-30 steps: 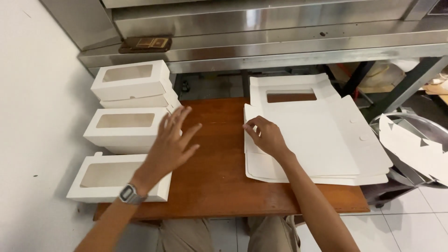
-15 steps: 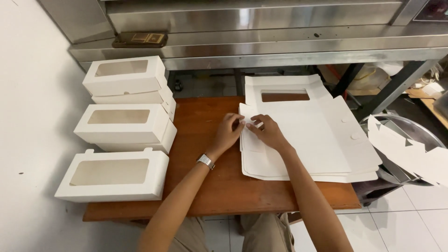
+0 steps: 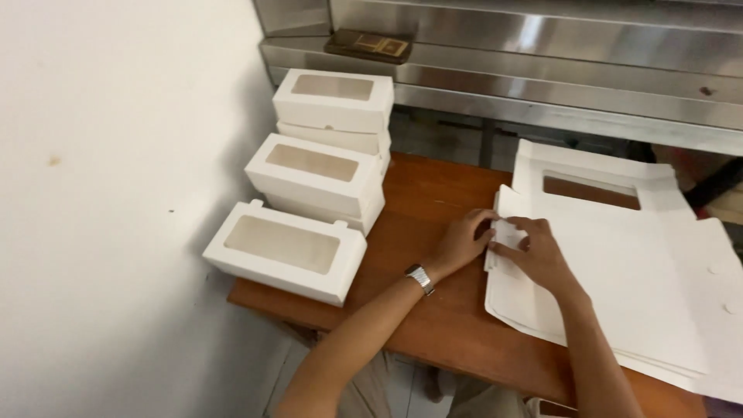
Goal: The person assembles white rectangular cardboard boxes with clear windows by folding flaps and tucking tabs into slots. They complete one box and place it on a stack, then begin assembling a second box.
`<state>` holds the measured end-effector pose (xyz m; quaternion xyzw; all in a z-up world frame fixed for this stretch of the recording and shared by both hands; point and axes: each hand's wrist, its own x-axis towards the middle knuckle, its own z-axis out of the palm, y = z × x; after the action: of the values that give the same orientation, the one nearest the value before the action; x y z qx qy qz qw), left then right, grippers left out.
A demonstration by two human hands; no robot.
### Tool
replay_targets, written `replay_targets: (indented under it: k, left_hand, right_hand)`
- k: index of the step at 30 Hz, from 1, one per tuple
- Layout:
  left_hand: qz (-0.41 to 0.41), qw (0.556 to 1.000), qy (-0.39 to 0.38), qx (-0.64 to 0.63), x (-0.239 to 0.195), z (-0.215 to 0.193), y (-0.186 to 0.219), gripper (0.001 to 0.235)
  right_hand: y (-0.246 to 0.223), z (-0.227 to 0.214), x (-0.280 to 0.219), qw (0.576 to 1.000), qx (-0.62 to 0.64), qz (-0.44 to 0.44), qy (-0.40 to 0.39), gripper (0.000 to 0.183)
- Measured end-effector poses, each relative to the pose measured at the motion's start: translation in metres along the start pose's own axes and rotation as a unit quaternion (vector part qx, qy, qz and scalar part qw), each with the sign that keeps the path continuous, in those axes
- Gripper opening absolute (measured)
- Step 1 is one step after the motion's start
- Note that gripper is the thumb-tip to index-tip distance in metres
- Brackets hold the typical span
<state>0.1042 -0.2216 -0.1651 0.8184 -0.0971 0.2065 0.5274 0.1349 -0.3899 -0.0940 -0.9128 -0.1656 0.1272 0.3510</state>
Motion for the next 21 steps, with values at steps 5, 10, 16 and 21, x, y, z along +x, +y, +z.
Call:
replay_targets:
  k: [5,10,16,21]
  left_hand:
    - [0.157,0.945,-0.007,0.286,-0.002,0.018,-0.013,0.038]
    - [0.296,0.852,0.022,0.432,-0.002,0.046,-0.022,0.048]
    - [0.255,0.867,-0.12,0.411,0.001,0.04,-0.038,0.036]
    - [0.235,0.904,-0.115,0.339,-0.001,0.019,-0.014,0.03]
  right_hand:
    - [0.019,-0.003,0.011,0.999,0.01,-0.013,0.041,0.047]
    - [0.04,-0.025,0.012,0.995,-0.01,-0.002,0.103,0.034]
    - [0.001,-0.051,-0.016,0.981,0.082,0.126,0.123,0.03]
    - [0.002,-0.066,-0.03,0.951,0.245,0.105,0.158,0.024]
